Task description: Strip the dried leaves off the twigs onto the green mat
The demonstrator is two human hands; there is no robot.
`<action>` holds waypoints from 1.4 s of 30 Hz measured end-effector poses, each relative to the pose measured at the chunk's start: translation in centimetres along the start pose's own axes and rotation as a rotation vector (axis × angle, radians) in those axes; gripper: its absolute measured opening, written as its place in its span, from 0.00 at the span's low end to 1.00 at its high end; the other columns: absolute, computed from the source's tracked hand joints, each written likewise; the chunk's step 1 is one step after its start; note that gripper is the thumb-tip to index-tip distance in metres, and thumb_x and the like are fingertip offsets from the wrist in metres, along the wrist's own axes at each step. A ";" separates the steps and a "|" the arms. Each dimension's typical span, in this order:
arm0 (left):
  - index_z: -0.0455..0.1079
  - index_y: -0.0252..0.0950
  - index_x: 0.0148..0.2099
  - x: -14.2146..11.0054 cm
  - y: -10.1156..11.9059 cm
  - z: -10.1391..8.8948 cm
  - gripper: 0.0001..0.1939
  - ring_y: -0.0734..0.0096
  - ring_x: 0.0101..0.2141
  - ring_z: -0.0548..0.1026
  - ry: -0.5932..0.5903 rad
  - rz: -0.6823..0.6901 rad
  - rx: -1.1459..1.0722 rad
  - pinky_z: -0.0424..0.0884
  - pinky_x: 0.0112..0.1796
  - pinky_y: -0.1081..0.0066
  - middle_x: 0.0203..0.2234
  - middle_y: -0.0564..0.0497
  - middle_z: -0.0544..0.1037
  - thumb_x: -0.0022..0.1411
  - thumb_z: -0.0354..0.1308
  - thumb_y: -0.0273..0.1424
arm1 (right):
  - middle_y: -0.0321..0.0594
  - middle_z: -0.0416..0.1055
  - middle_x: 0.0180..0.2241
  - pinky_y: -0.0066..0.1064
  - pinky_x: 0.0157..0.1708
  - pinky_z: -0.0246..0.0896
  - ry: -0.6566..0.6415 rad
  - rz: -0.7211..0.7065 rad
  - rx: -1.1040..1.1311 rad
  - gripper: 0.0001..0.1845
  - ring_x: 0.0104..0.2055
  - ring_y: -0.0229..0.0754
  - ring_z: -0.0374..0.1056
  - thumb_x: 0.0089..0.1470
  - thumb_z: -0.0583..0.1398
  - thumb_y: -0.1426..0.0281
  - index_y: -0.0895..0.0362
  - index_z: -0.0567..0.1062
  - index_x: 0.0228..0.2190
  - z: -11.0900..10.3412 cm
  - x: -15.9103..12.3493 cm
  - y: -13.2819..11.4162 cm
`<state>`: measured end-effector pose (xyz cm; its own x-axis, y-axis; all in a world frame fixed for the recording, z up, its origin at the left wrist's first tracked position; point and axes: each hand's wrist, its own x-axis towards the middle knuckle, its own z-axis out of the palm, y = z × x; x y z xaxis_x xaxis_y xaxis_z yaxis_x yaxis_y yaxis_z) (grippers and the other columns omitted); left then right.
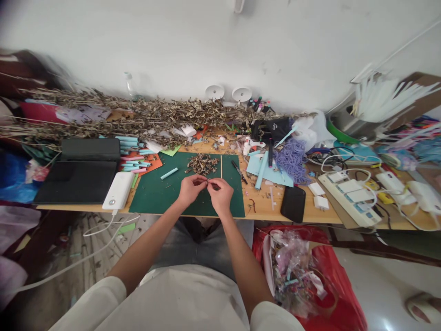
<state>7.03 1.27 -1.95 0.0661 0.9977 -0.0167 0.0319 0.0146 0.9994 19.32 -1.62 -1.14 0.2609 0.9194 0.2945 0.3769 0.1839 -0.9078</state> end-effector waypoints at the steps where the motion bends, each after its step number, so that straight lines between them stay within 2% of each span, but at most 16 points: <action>1: 0.75 0.33 0.33 -0.1 0.1 0.1 0.06 0.70 0.29 0.77 0.000 0.030 0.031 0.73 0.33 0.72 0.26 0.50 0.79 0.50 0.62 0.27 | 0.42 0.76 0.32 0.31 0.34 0.68 0.014 0.029 0.010 0.08 0.33 0.42 0.71 0.48 0.59 0.68 0.56 0.79 0.28 0.1 -0.1 0.1; 5: 0.74 0.34 0.34 -0.8 0.5 0.6 0.04 0.72 0.29 0.77 0.008 0.120 0.162 0.73 0.33 0.73 0.26 0.51 0.79 0.53 0.59 0.25 | 0.42 0.75 0.32 0.32 0.35 0.68 0.050 0.066 -0.013 0.08 0.33 0.42 0.71 0.49 0.58 0.68 0.56 0.78 0.29 0.2 -0.6 0.1; 11: 0.75 0.36 0.37 -0.9 0.4 0.7 0.10 0.71 0.30 0.77 0.012 0.230 0.418 0.72 0.35 0.73 0.29 0.51 0.80 0.54 0.57 0.21 | 0.42 0.75 0.33 0.31 0.36 0.67 0.067 -0.008 -0.095 0.08 0.33 0.41 0.70 0.49 0.57 0.71 0.56 0.78 0.30 -0.4 -1.0 0.2; 15: 0.76 0.36 0.40 -0.1 0.4 0.0 0.10 0.68 0.34 0.77 -0.041 0.301 0.528 0.72 0.40 0.70 0.34 0.48 0.80 0.58 0.55 0.23 | 0.42 0.75 0.32 0.31 0.36 0.66 0.036 -0.048 -0.142 0.09 0.33 0.42 0.70 0.51 0.56 0.71 0.57 0.78 0.30 -1.2 -0.2 1.0; 19: 0.77 0.34 0.40 0.4 0.1 -0.3 0.11 0.64 0.41 0.76 -0.139 0.405 0.689 0.71 0.46 0.65 0.40 0.45 0.79 0.60 0.53 0.23 | 0.43 0.76 0.32 0.33 0.37 0.66 -0.062 -0.048 -0.252 0.10 0.34 0.43 0.71 0.51 0.56 0.73 0.57 0.78 0.31 -1.8 0.9 2.1; 22: 0.75 0.35 0.46 0.5 -0.1 -0.3 0.15 0.65 0.45 0.74 -0.259 0.495 0.713 0.70 0.49 0.64 0.45 0.44 0.76 0.62 0.49 0.22 | 0.42 0.78 0.35 0.35 0.43 0.65 -0.196 -0.065 -0.334 0.14 0.39 0.44 0.72 0.51 0.54 0.76 0.56 0.79 0.32 -2.5 1.6 2.7; 24: 0.73 0.36 0.49 0.5 -0.1 -0.3 0.18 0.66 0.46 0.74 -0.295 0.540 0.677 0.70 0.49 0.64 0.45 0.44 0.76 0.63 0.47 0.22 | 0.41 0.78 0.36 0.35 0.44 0.65 -0.237 -0.047 -0.335 0.17 0.40 0.44 0.73 0.52 0.52 0.77 0.55 0.79 0.35 -3.1 2.0 3.0; 28: 0.72 0.36 0.51 0.5 0.0 -0.8 0.17 0.64 0.46 0.73 -0.247 0.521 0.645 0.70 0.49 0.63 0.45 0.44 0.75 0.61 0.51 0.22 | 0.41 0.77 0.38 0.34 0.41 0.66 -0.231 -0.072 -0.317 0.17 0.38 0.44 0.73 0.52 0.54 0.75 0.55 0.78 0.40 -4.3 2.7 3.4; 33: 0.69 0.36 0.53 0.8 -0.5 -0.8 0.23 0.59 0.46 0.73 -0.329 0.472 0.731 0.69 0.50 0.59 0.46 0.43 0.74 0.54 0.64 0.28 | 0.42 0.77 0.38 0.35 0.42 0.64 -0.292 -0.148 -0.463 0.15 0.38 0.44 0.71 0.52 0.55 0.75 0.55 0.79 0.38 -4.6 3.3 3.6; 38: 0.72 0.33 0.48 1.0 -0.5 1.1 0.14 0.61 0.42 0.74 -0.352 0.465 0.774 0.70 0.47 0.62 0.39 0.43 0.76 0.58 0.59 0.25 | 0.43 0.76 0.38 0.35 0.44 0.62 -0.381 -0.222 -0.658 0.16 0.41 0.46 0.69 0.52 0.54 0.78 0.56 0.78 0.38 -5.0 4.1 3.4; 42: 0.72 0.35 0.49 0.8 -0.2 2.0 0.14 0.64 0.42 0.74 -0.370 0.499 0.664 0.71 0.47 0.64 0.42 0.44 0.76 0.59 0.58 0.27 | 0.46 0.76 0.35 0.36 0.43 0.60 -0.385 -0.259 -0.808 0.15 0.42 0.49 0.67 0.53 0.54 0.79 0.56 0.79 0.36 -5.7 4.8 3.3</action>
<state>9.06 1.92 -2.26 0.5388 0.7910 0.2899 0.4743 -0.5692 0.6715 26.89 1.41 -0.99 -0.1757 0.9622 0.2082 0.9241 0.2341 -0.3019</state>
